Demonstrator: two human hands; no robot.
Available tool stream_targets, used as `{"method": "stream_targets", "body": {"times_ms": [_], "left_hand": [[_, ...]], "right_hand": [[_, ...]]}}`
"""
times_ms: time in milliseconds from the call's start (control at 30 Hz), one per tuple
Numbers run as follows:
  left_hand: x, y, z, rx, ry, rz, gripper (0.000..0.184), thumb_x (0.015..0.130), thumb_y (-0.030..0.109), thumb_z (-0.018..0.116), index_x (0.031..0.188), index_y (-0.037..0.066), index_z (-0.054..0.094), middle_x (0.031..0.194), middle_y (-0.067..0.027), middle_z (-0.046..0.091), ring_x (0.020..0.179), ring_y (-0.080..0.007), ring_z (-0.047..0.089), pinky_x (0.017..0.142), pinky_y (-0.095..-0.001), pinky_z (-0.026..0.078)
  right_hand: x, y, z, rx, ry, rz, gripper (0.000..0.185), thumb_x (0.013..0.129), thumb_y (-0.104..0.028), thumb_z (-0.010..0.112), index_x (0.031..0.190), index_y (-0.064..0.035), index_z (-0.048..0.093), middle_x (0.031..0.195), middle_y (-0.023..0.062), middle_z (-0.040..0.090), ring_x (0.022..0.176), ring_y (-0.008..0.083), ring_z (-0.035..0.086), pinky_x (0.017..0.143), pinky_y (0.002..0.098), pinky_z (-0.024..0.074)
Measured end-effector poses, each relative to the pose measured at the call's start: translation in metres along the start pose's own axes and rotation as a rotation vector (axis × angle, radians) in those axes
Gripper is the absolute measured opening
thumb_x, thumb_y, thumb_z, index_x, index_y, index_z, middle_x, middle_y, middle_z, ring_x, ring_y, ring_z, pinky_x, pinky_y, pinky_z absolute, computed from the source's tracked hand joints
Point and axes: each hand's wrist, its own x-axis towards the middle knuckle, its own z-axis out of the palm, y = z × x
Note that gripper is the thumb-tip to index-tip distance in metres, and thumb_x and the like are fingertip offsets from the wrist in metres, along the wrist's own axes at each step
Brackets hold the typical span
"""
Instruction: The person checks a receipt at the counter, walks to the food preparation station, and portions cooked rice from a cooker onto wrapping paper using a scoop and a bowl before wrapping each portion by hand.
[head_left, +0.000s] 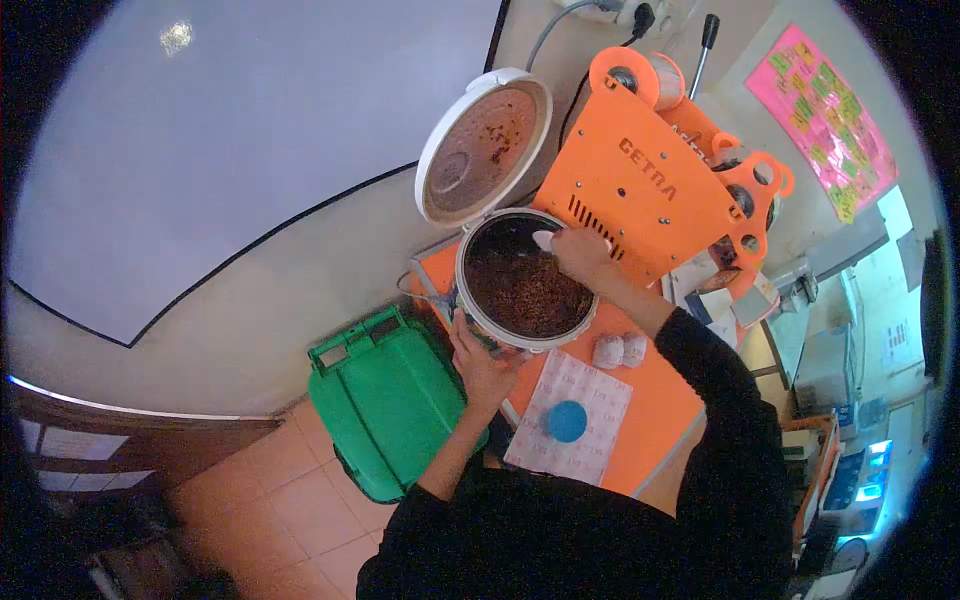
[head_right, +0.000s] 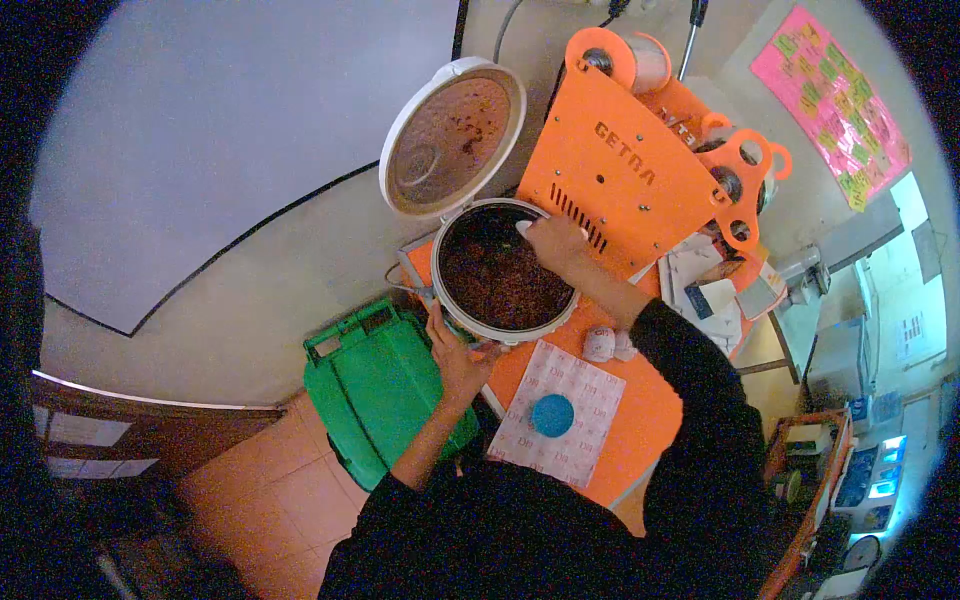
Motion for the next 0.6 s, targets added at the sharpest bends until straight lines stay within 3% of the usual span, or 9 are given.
{"method": "stream_targets", "body": {"times_ms": [167, 300, 600], "left_hand": [[0.000, -0.004, 0.004, -0.004, 0.007, 0.002, 0.115, 0.058, 0.045, 0.078, 0.139, -0.002, 0.011, 0.137, -0.0244, 0.024, 0.126, -0.0438, 0.029, 0.097, -0.0548, 0.028], [-0.002, -0.012, 0.012, 0.046, 0.016, -0.021, 0.112, 0.059, 0.040, 0.077, 0.139, -0.002, 0.011, 0.137, -0.0250, 0.024, 0.126, -0.0443, 0.027, 0.098, -0.0551, 0.027], [-0.003, -0.002, 0.007, 0.059, 0.028, -0.005, 0.119, 0.054, 0.050, 0.077, 0.139, -0.001, 0.011, 0.138, -0.0240, 0.025, 0.126, -0.0435, 0.029, 0.099, -0.0544, 0.026]], "right_hand": [[0.015, -0.017, 0.017, 0.064, 0.075, -0.078, 0.015, 0.076, -0.013, 0.057, 0.086, -0.0096, 0.068, 0.081, 0.0152, 0.066, 0.075, 0.0312, 0.066, 0.064, 0.0433, 0.0534], [0.019, -0.030, 0.023, 0.126, -0.005, 0.094, 0.017, 0.073, -0.012, 0.058, 0.087, -0.0055, 0.067, 0.086, 0.0158, 0.066, 0.079, 0.0297, 0.066, 0.068, 0.0410, 0.0530], [0.003, -0.067, 0.022, 0.268, 0.058, 0.235, 0.017, 0.078, -0.012, 0.053, 0.085, -0.0036, 0.066, 0.085, 0.0172, 0.066, 0.082, 0.0303, 0.066, 0.071, 0.0402, 0.0525]]}}
